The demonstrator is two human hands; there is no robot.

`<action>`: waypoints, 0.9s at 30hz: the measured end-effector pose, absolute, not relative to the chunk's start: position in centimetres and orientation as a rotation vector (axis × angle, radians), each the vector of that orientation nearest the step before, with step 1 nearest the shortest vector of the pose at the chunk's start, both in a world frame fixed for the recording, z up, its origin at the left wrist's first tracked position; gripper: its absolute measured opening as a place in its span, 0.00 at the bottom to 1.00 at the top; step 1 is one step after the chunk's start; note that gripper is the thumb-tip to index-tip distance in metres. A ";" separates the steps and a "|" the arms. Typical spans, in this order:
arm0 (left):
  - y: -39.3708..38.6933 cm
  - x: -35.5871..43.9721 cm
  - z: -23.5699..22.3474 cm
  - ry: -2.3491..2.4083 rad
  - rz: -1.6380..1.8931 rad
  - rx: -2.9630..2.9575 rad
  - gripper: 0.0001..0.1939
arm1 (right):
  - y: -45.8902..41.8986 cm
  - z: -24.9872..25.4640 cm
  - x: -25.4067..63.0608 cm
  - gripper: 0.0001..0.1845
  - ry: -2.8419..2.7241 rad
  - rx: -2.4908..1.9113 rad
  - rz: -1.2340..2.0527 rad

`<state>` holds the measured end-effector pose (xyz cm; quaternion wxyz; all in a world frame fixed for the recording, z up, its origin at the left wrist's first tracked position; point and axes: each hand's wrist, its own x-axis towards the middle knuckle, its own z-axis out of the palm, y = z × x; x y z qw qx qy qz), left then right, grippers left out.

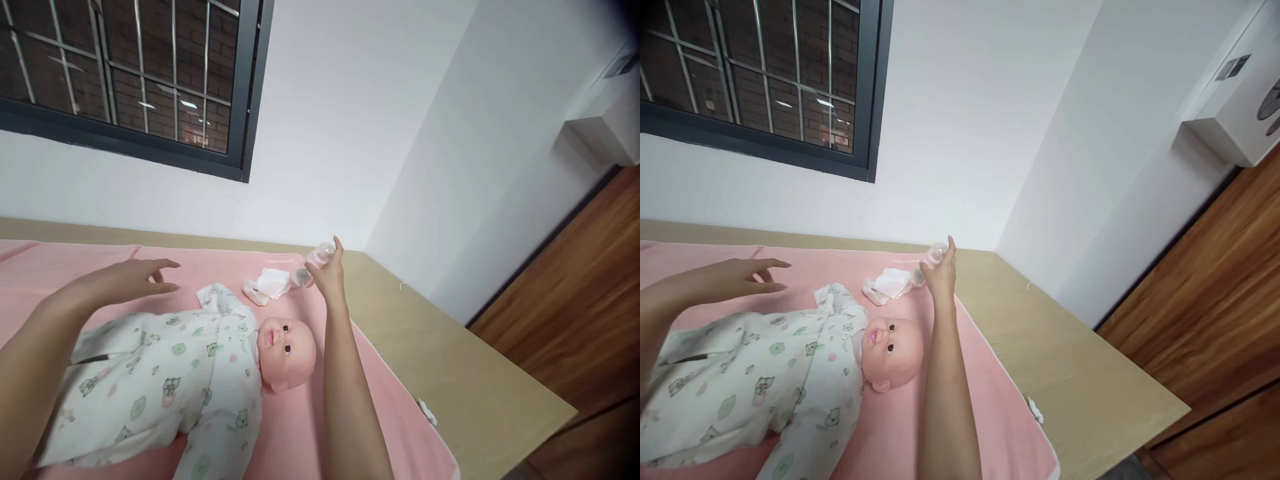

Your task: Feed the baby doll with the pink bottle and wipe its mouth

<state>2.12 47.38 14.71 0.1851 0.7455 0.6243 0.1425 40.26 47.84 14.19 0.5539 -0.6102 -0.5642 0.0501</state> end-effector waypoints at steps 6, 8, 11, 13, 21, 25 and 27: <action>49.2 -2.2 12.5 1.728 0.307 1.965 0.36 | 49.3 10.9 42.7 0.49 -1.258 -1.680 0.132; 50.0 -2.8 11.6 1.727 0.260 1.925 0.36 | 49.6 10.1 42.9 0.50 -1.270 -1.725 0.137; 51.1 -3.3 10.6 1.805 0.167 1.819 0.36 | 50.0 9.0 42.9 0.51 -1.279 -1.784 0.127; 51.6 -3.5 10.3 1.847 0.079 1.738 0.38 | 50.3 8.4 42.8 0.52 -1.271 -1.792 0.124; 52.2 -4.0 10.1 1.849 -0.036 1.758 0.38 | 51.8 5.5 43.4 0.47 -1.203 -1.696 0.125; 52.2 -3.9 10.3 1.849 -0.040 1.817 0.38 | 52.1 4.3 43.7 0.45 -1.178 -1.597 0.147; 52.0 -3.8 10.4 1.847 -0.037 1.847 0.39 | 52.2 3.9 43.7 0.46 -1.148 -1.568 0.193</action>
